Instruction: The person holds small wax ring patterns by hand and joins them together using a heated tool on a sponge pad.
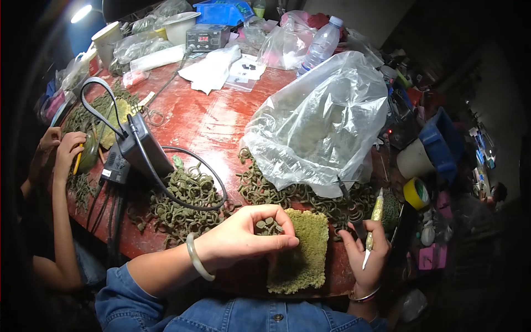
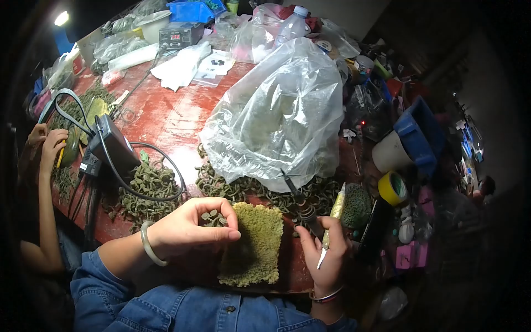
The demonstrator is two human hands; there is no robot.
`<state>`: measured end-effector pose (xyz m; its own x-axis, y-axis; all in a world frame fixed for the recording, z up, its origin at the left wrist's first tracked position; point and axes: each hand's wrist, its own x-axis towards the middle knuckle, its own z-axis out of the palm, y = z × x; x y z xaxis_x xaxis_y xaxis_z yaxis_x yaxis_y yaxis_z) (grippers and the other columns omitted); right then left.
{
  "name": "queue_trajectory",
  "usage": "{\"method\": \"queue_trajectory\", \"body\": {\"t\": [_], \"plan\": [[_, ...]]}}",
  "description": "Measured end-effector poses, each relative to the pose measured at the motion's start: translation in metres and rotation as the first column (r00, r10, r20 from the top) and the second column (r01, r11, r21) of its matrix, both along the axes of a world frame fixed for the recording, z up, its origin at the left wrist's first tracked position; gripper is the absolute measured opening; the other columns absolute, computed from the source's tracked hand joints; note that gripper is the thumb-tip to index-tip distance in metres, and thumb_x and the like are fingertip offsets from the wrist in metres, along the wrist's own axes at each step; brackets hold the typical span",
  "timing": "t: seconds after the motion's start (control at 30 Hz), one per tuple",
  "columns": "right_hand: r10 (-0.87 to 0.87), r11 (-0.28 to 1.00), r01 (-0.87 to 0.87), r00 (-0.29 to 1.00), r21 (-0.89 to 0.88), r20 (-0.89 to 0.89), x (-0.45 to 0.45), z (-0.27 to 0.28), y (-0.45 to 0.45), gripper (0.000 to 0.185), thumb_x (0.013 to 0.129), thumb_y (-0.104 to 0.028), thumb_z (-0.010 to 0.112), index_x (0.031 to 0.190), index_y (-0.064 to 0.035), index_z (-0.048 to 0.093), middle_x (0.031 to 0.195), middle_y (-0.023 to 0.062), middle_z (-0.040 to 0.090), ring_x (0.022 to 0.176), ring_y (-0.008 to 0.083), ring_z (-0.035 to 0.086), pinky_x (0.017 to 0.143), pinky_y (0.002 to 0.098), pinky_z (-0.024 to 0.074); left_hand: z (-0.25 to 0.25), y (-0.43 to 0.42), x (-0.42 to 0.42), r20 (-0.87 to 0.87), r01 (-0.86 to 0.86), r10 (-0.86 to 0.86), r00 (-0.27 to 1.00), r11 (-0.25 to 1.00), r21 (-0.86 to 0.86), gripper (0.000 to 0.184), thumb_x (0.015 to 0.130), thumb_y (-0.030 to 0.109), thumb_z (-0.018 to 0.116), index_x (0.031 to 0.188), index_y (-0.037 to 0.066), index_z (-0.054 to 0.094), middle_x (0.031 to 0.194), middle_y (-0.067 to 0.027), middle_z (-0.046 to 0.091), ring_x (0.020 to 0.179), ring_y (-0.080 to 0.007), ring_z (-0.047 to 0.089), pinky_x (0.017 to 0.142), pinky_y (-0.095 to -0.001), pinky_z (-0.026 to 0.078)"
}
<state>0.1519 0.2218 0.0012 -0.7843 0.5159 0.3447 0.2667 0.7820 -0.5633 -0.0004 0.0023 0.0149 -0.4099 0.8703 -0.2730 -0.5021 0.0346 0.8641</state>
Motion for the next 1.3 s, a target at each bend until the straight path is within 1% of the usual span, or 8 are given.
{"method": "queue_trajectory", "body": {"t": [0.27,0.47,0.57,0.63,0.73,0.83,1.17,1.3], "plan": [[-0.067,0.994,0.068,0.998,0.08,-0.023,0.01,0.0,-0.008,0.024,0.075,-0.001,0.078,0.092,-0.0021,0.06,0.076,0.0132,0.066,0.067,0.0258,0.067,0.058,0.0338,0.0508,-0.002,-0.001,-0.001,0.032,0.013,-0.013,0.999,1.0,-0.015,0.011,0.09,0.008,0.07,0.092,0.005,0.059,0.078,0.003,0.059,0.063,-0.0018,0.054,0.053,-0.0179,0.04],[-0.087,0.993,0.051,0.934,-0.111,-0.347,0.012,-0.007,-0.021,0.024,0.079,0.002,0.075,0.093,-0.0027,0.056,0.084,0.0016,0.063,0.064,0.0042,0.051,0.055,0.0186,0.0402,-0.004,-0.001,-0.003,-0.015,0.011,-0.011,1.0,1.0,-0.006,0.011,0.09,0.008,0.069,0.092,0.005,0.059,0.078,0.0031,0.059,0.063,-0.0018,0.053,0.053,-0.0179,0.04],[-0.075,0.974,-0.001,0.943,-0.227,-0.325,0.016,0.005,-0.035,0.026,0.078,0.003,0.075,0.094,-0.0031,0.055,0.086,0.0037,0.064,0.065,0.0047,0.053,0.057,0.0188,0.0422,-0.007,0.0,-0.003,-0.076,0.022,-0.021,0.997,1.0,0.003,0.011,0.09,0.008,0.07,0.094,0.004,0.06,0.081,0.0025,0.061,0.066,-0.0016,0.054,0.055,-0.0179,0.042],[0.038,0.985,-0.086,0.954,-0.147,-0.299,0.013,0.016,-0.043,0.028,0.08,0.004,0.073,0.098,-0.0028,0.053,0.088,0.0062,0.066,0.066,0.0054,0.056,0.061,0.0198,0.0459,-0.008,0.0,-0.003,-0.112,0.025,-0.024,0.993,1.0,0.013,0.012,0.09,0.009,0.07,0.097,0.004,0.061,0.083,0.0021,0.062,0.068,-0.0016,0.056,0.057,-0.0179,0.043],[0.108,0.948,-0.211,0.918,-0.24,-0.382,0.007,0.015,-0.053,0.03,0.081,0.005,0.071,0.1,-0.0012,0.048,0.085,0.009,0.065,0.065,0.0057,0.057,0.061,0.0201,0.0467,-0.016,0.001,-0.003,-0.381,0.115,-0.075,0.922,0.99,0.082,0.026,0.088,0.01,0.072,0.111,0.002,0.063,0.094,-0.0007,0.068,0.088,-0.0066,0.061,0.08,-0.0228,0.05],[0.13,0.916,-0.249,0.926,-0.314,-0.355,0.003,0.013,-0.061,0.03,0.082,0.005,0.07,0.102,-0.0019,0.049,0.088,0.008,0.065,0.067,0.0047,0.056,0.061,0.0184,0.0459,-0.012,0.0,-0.004,-0.269,0.201,-0.179,0.947,0.978,0.059,0.029,0.087,0.01,0.073,0.112,0.001,0.062,0.095,-0.0019,0.068,0.093,-0.0078,0.061,0.087,-0.0248,0.048],[0.163,0.844,-0.301,0.932,-0.444,-0.324,0.004,0.01,-0.061,0.029,0.082,0.006,0.071,0.1,-0.0037,0.05,0.092,0.008,0.065,0.069,0.0042,0.056,0.061,0.0187,0.0455,-0.017,0.002,-0.002,-0.385,0.102,-0.044,0.922,0.986,0.131,0.029,0.086,0.012,0.072,0.111,0.002,0.062,0.093,-0.0019,0.066,0.093,-0.0074,0.059,0.088,-0.0263,0.047],[0.172,0.801,-0.304,0.942,-0.516,-0.289,0.005,0.013,-0.055,0.029,0.082,0.006,0.07,0.099,-0.0038,0.05,0.089,0.0078,0.064,0.067,0.0037,0.054,0.061,0.0182,0.0436,-0.018,0.001,-0.003,-0.376,0.137,-0.096,0.921,0.987,0.082,0.028,0.086,0.013,0.072,0.111,0.003,0.063,0.092,-0.0019,0.066,0.091,-0.0078,0.06,0.085,-0.0263,0.048]]}}
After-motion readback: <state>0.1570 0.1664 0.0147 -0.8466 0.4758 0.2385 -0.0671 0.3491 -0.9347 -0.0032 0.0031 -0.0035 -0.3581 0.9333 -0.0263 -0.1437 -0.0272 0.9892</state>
